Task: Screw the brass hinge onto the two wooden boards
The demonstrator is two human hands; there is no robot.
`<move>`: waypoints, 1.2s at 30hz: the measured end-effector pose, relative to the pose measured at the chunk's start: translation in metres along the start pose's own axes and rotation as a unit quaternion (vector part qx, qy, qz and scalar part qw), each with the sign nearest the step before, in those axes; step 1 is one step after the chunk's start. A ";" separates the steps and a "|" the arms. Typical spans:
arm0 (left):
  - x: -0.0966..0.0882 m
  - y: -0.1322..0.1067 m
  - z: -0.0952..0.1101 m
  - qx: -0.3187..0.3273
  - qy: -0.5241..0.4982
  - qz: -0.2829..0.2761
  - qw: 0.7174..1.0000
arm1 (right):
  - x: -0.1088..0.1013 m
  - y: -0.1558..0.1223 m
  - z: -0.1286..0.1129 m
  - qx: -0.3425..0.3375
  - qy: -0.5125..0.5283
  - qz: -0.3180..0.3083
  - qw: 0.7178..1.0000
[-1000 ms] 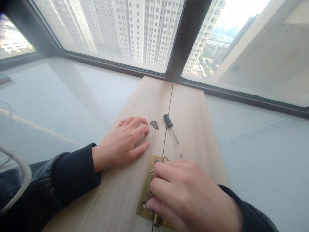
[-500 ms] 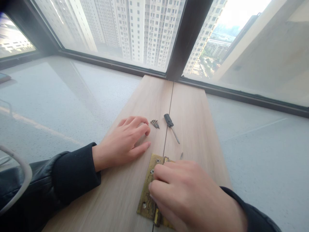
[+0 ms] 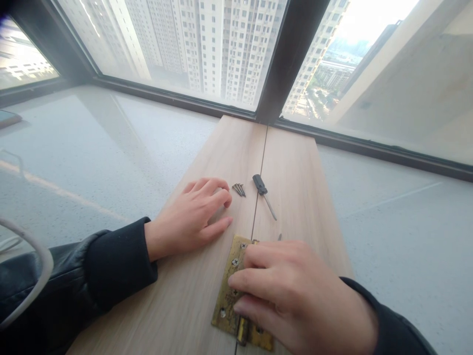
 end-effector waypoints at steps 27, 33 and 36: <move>0.000 0.000 0.000 -0.004 0.001 -0.005 1.000 | 0.005 0.009 -0.007 -0.028 -0.081 0.023 0.996; 0.001 0.001 0.000 -0.003 0.002 -0.004 1.000 | 0.005 0.004 -0.005 -0.018 -0.083 0.032 0.996; 0.001 0.001 0.000 -0.003 0.004 -0.003 1.000 | 0.004 0.004 -0.006 -0.033 -0.079 0.028 0.996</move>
Point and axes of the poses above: each hand's wrist, its own y-axis towards the middle knuckle, its own x-axis out of the palm, z = x × y, the point moved 2 cm from there along y, towards the middle knuckle, and after that the axes turned 14 degrees about -z, right-handed, at the moved point
